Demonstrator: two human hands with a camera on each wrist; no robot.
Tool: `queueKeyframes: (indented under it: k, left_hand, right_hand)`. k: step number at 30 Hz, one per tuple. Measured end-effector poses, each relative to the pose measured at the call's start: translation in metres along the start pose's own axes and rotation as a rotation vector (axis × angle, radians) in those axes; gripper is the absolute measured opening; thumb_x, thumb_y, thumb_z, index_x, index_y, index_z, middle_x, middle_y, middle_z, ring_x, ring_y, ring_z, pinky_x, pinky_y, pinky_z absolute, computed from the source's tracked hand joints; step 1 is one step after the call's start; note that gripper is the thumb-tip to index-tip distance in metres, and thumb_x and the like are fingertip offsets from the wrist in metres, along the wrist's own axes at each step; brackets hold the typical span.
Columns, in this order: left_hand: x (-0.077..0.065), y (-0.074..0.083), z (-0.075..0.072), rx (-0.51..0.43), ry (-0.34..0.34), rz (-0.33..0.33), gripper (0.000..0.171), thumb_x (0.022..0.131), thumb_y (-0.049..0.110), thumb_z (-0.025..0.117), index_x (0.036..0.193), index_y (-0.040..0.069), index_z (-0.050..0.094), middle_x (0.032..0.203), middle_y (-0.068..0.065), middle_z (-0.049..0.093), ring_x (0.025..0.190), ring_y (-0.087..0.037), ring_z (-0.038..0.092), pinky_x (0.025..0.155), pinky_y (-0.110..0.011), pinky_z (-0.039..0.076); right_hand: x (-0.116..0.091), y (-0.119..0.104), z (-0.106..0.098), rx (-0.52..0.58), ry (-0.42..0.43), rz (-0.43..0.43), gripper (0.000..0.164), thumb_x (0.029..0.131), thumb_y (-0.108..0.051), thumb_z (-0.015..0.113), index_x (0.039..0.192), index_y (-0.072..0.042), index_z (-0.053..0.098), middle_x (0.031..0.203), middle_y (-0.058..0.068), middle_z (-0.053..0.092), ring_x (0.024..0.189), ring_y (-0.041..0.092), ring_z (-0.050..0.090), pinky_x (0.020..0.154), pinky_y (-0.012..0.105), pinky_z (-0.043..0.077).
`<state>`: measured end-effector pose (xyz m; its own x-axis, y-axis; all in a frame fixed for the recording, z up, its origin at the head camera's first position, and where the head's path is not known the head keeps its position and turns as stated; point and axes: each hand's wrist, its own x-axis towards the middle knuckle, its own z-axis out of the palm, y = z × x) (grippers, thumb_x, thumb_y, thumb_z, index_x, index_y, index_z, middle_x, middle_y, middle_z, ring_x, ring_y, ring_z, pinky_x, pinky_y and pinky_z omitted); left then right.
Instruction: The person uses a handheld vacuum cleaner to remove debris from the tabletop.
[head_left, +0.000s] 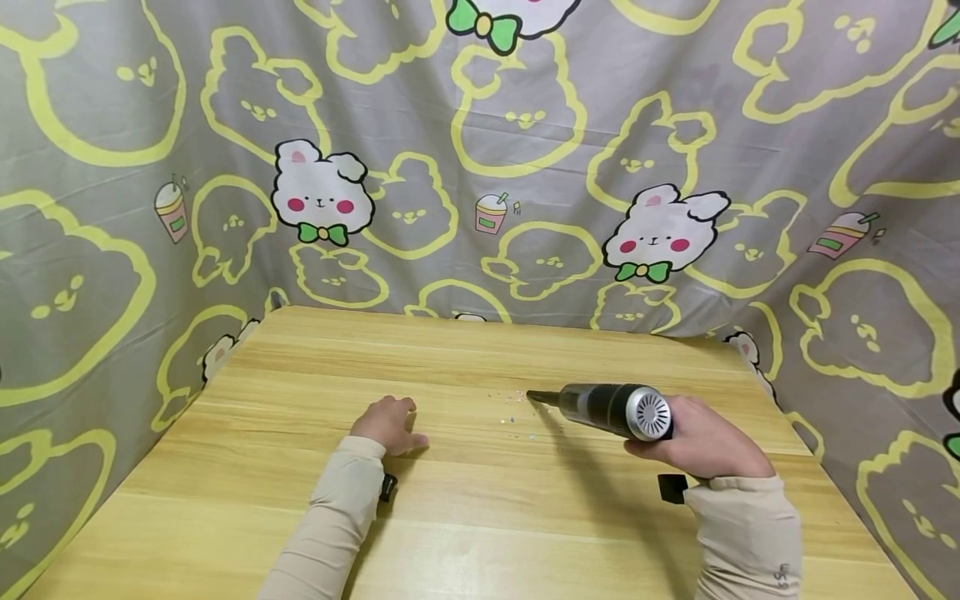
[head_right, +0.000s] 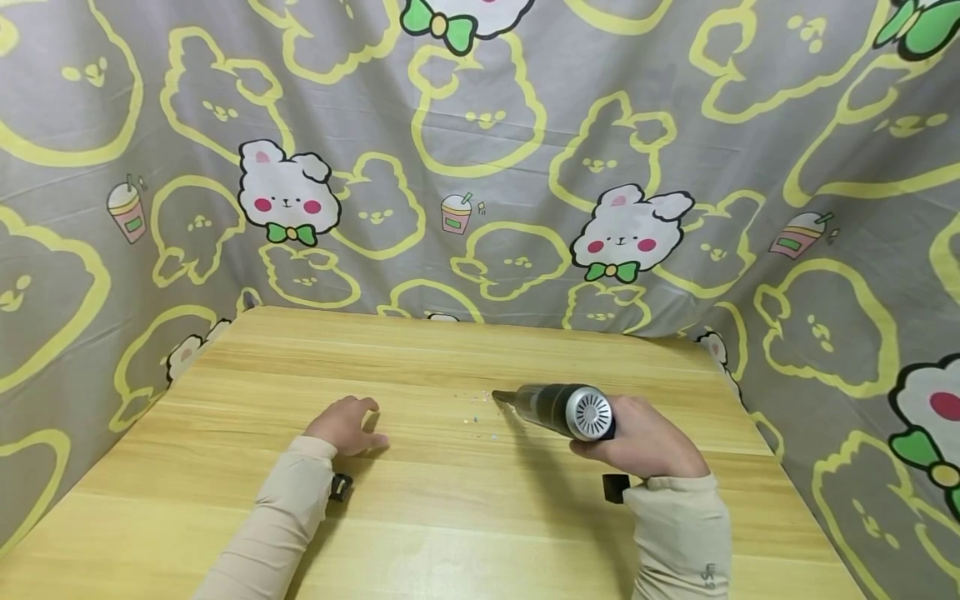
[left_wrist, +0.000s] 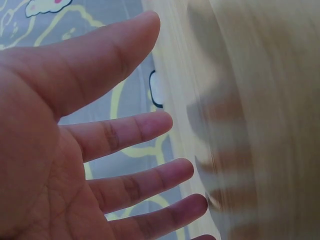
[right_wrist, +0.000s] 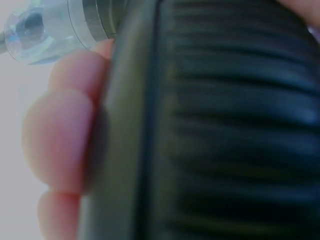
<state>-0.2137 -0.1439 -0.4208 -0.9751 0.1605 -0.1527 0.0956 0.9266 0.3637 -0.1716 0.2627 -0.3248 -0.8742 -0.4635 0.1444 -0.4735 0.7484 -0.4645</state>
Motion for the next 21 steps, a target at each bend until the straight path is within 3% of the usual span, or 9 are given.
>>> queueKeyframes:
  k: [21]
  left_hand:
    - [-0.003, -0.0057, -0.0082, -0.035, 0.005, -0.011, 0.06, 0.083, 0.032, 0.073, 0.128, -0.002, 0.052, 0.128, -0.029, 0.053, 0.117, -0.047, 0.048, 0.095, -0.058, 0.044]
  right_hand:
    - [0.0025, -0.0013, 0.0009, 0.009, -0.011, 0.019, 0.029, 0.074, -0.031, 0.079, 0.092, -0.012, 0.068, 0.081, -0.003, 0.069, 0.074, 0.011, 0.061, 0.069, 0.039, 0.052]
